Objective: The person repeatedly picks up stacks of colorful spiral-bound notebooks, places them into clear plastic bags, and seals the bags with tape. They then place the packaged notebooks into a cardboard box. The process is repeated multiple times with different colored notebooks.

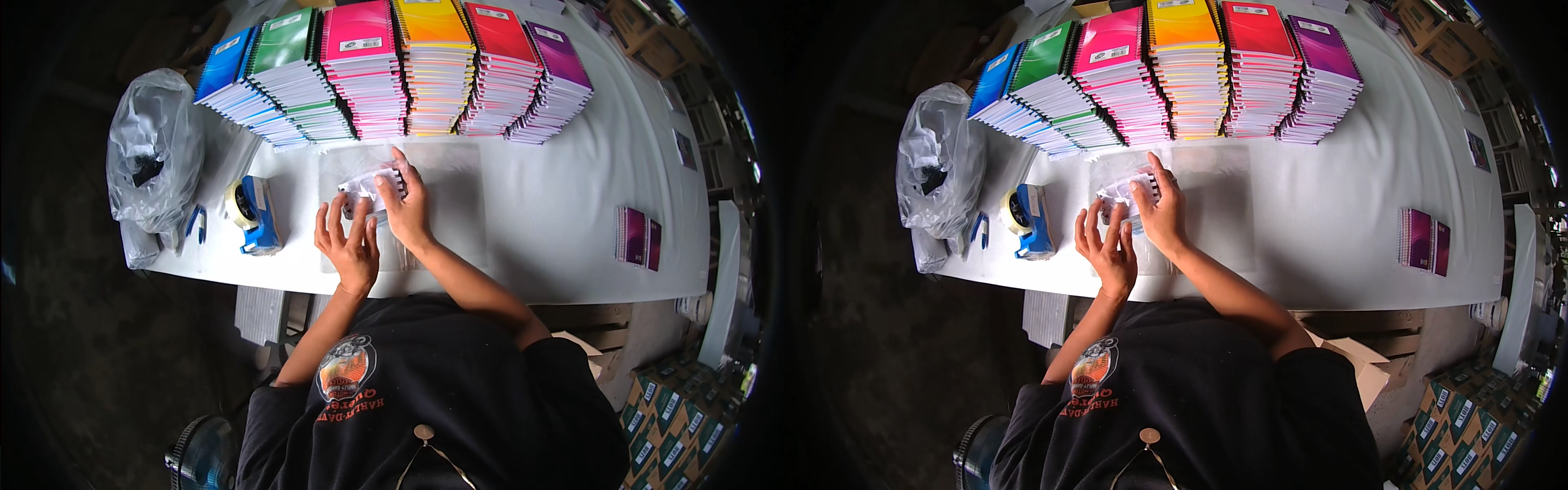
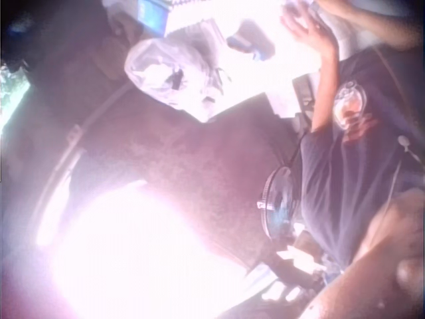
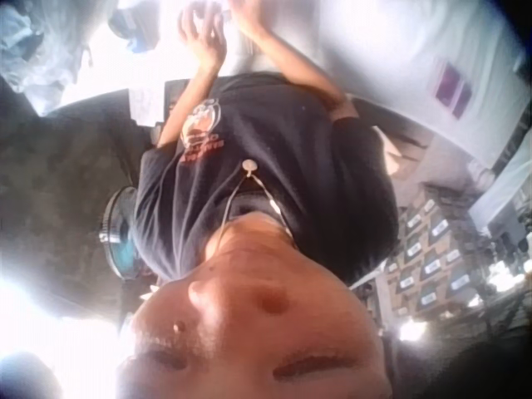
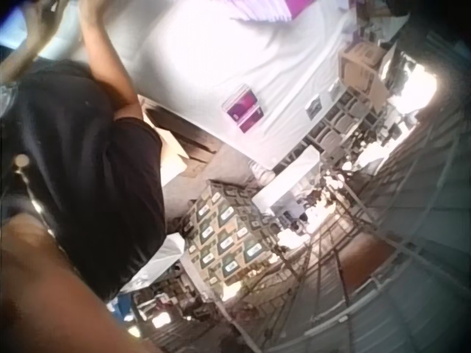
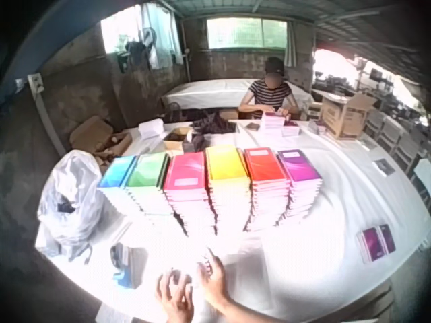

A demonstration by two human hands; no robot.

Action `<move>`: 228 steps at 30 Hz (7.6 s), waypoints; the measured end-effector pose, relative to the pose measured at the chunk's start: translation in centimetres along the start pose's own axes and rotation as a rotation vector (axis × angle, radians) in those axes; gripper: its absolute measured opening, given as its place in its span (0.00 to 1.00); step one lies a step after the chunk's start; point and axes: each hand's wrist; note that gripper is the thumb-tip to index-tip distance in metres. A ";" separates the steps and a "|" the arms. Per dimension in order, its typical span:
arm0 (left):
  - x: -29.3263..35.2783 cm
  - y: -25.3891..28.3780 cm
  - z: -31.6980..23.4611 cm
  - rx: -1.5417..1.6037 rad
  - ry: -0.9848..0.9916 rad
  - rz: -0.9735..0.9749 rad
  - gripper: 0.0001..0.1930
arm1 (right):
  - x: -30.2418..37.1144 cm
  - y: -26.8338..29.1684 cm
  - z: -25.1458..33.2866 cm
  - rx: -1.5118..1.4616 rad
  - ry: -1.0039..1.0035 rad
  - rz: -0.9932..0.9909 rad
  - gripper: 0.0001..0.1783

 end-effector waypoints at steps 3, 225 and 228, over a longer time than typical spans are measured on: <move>-1.1 0.3 0.0 -0.060 -0.139 0.179 0.18 | 0.0 0.6 0.7 0.228 0.153 0.059 0.33; -10.2 8.8 0.8 0.516 -0.418 -0.443 0.17 | 1.8 7.9 -1.2 0.743 -0.301 0.052 0.15; -10.1 8.7 0.5 0.482 -0.428 -0.409 0.16 | 1.9 8.1 0.3 0.703 -0.464 0.147 0.17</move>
Point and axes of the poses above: each hand's wrist, its own x-axis away from the middle knuckle, its own y-axis out of the back of the hand, z = x × y, and after that the axes turned 6 degrees about -x, right-handed
